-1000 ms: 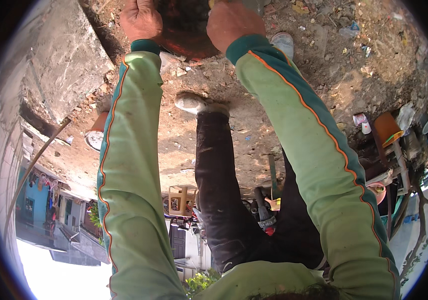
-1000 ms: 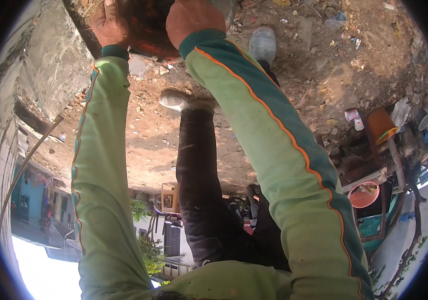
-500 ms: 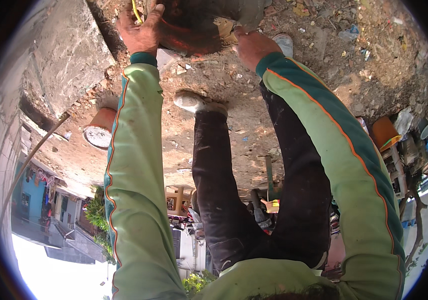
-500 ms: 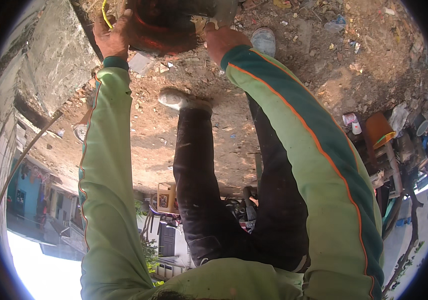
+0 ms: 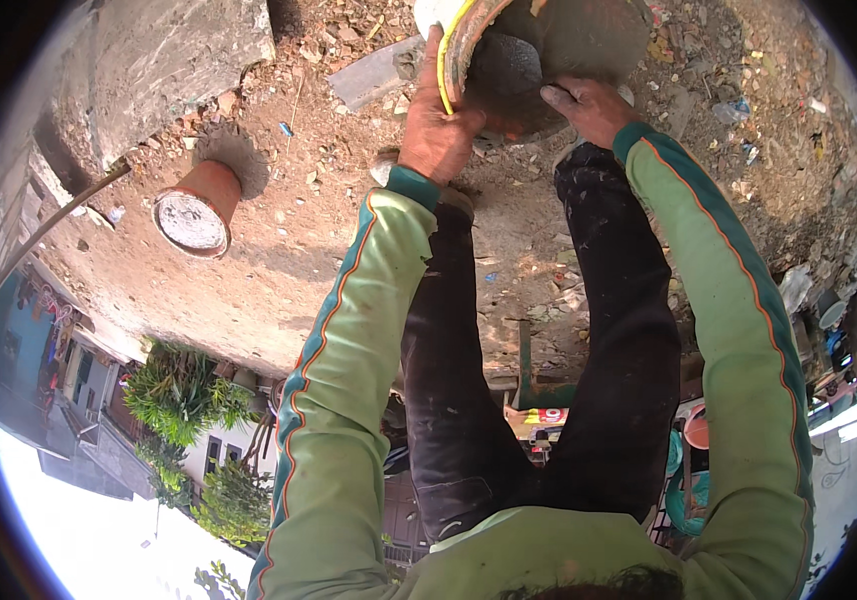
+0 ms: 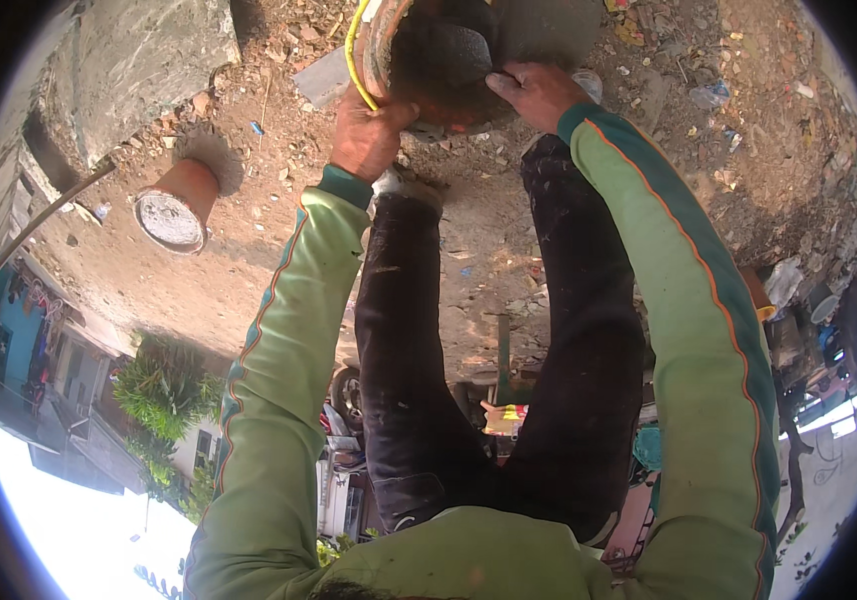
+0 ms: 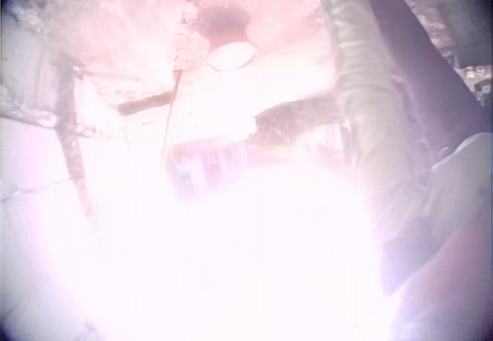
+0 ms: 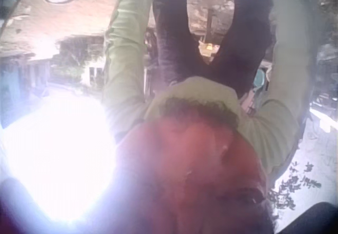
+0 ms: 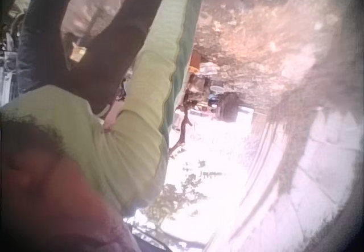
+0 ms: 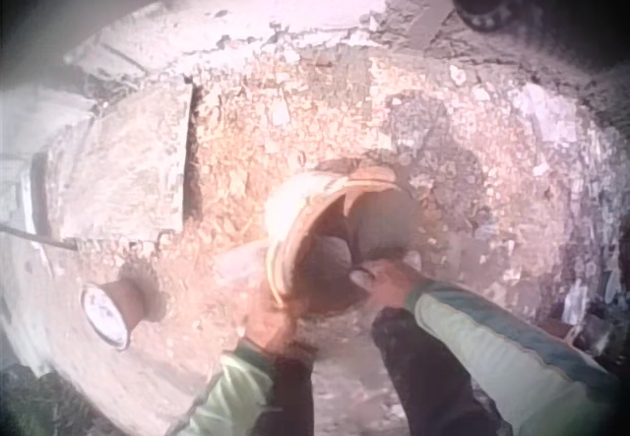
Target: The person scoops cement from a bucket using a trowel and applies it to a block wall. They smooth the cement along the wall's surface and use a long metal rod to level the applied material.
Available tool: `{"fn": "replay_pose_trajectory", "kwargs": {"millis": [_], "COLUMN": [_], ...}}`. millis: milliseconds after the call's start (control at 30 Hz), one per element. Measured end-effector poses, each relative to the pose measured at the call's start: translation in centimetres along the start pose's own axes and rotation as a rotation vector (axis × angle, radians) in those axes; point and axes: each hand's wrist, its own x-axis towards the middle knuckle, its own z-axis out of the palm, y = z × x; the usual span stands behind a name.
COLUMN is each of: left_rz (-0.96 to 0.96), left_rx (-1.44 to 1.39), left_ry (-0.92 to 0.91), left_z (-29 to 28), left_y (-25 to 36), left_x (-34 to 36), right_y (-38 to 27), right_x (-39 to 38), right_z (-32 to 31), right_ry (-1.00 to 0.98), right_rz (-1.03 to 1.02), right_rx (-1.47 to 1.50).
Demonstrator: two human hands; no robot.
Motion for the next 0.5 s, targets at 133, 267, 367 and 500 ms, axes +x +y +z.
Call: {"fn": "replay_pose_trajectory", "kwargs": {"millis": [133, 267, 367, 500], "left_rz": [-0.074, -0.075, 0.033, -0.076], "left_rx": [-0.142, -0.459, -0.722, -0.962], "left_ry": [0.165, 0.298, 0.355, 0.587], "left_z": [-2.9, -4.9, -5.0, -6.1], "left_y": [0.4, -1.0, -1.4, -5.2], "left_x": [-6.7, -12.5, -15.9, -22.0], "right_y": [-6.9, -10.9, -18.8, -26.8], "right_x": [-4.7, -7.3, -10.6, -15.7], "right_z": [1.1, -0.2, -2.0, -1.9], "right_ry": [-0.017, 0.131, 0.021, -0.044], "right_rz": [-0.032, 0.028, 0.003, -0.174], "right_rx": [0.006, -0.429, -0.460, -0.456]}}
